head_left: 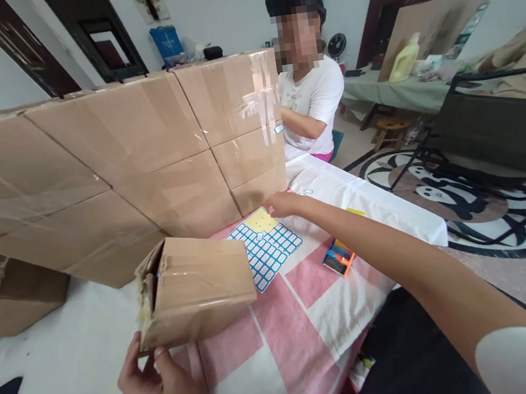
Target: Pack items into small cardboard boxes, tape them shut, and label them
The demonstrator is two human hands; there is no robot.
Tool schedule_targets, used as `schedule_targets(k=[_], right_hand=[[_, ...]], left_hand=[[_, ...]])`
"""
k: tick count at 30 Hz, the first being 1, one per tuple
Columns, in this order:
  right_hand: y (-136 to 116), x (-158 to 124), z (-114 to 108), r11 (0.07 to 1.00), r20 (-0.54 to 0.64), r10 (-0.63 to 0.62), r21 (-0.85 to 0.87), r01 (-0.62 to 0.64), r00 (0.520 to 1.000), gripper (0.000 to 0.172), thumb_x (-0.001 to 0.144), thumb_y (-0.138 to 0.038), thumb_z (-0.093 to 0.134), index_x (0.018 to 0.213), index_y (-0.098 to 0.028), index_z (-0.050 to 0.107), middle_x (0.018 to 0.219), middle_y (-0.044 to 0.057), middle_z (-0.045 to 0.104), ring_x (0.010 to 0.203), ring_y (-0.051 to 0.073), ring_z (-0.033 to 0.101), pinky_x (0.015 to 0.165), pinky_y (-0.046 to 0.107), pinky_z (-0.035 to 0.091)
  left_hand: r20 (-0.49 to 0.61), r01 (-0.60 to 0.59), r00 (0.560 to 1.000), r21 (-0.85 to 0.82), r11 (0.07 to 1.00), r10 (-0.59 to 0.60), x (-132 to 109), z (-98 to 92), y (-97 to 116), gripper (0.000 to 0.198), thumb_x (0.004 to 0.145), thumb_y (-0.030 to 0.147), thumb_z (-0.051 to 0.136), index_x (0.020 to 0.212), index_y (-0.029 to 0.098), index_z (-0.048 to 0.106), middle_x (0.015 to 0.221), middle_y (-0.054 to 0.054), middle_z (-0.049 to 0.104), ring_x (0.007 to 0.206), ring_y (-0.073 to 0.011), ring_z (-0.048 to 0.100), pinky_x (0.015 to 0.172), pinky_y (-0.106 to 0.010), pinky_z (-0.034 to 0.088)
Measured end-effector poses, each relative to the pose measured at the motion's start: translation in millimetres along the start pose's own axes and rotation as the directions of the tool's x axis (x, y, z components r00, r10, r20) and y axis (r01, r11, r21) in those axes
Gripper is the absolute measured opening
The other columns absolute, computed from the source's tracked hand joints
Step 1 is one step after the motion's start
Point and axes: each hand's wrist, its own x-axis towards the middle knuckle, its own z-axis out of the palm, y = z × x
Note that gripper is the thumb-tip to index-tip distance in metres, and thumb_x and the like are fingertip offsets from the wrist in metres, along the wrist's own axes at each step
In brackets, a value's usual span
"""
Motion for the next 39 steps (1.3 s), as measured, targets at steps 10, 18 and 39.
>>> schedule_targets(k=[10,18,39], right_hand=[[-48,0,62,0.999,0.000,0.022,0.041,-0.022,1.000,0.028,0.092,-0.014,0.055,0.118,-0.017,0.065,0.126,0.016,0.069,0.114,0.029,0.067,0.083,0.035,0.053],[-45,-28,51,0.979,-0.092,-0.032,0.197,0.050,0.995,0.017,0.089,-0.013,0.052,0.102,-0.015,0.062,0.111,0.017,0.071,0.103,0.029,0.068,0.077,0.033,0.049],[-71,-81,6,-0.386,-0.318,-0.847,0.919,-0.082,0.425,0.024,0.102,-0.033,0.050,0.083,-0.021,0.043,0.068,-0.006,0.048,0.045,0.008,0.045,0.047,0.023,0.030]], left_hand=[[-0.006,0.053,0.999,0.021,0.998,-0.053,2,-5.2,-10,0.052,0.084,0.030,0.069,0.132,0.016,0.056,0.132,-0.010,0.059,0.127,-0.0262,0.057,0.109,-0.048,0.044],[-0.054,0.033,0.998,0.074,0.997,-0.029,7,-9.4,-29,0.048,0.079,0.028,0.069,0.123,0.018,0.055,0.117,-0.005,0.056,0.120,-0.0242,0.055,0.109,-0.047,0.042],[-0.080,-0.137,0.985,0.196,0.971,0.155,1,2.5,-23,0.037,0.084,0.022,0.062,0.120,0.015,0.057,0.114,-0.006,0.056,0.115,-0.0237,0.057,0.109,-0.046,0.042]])
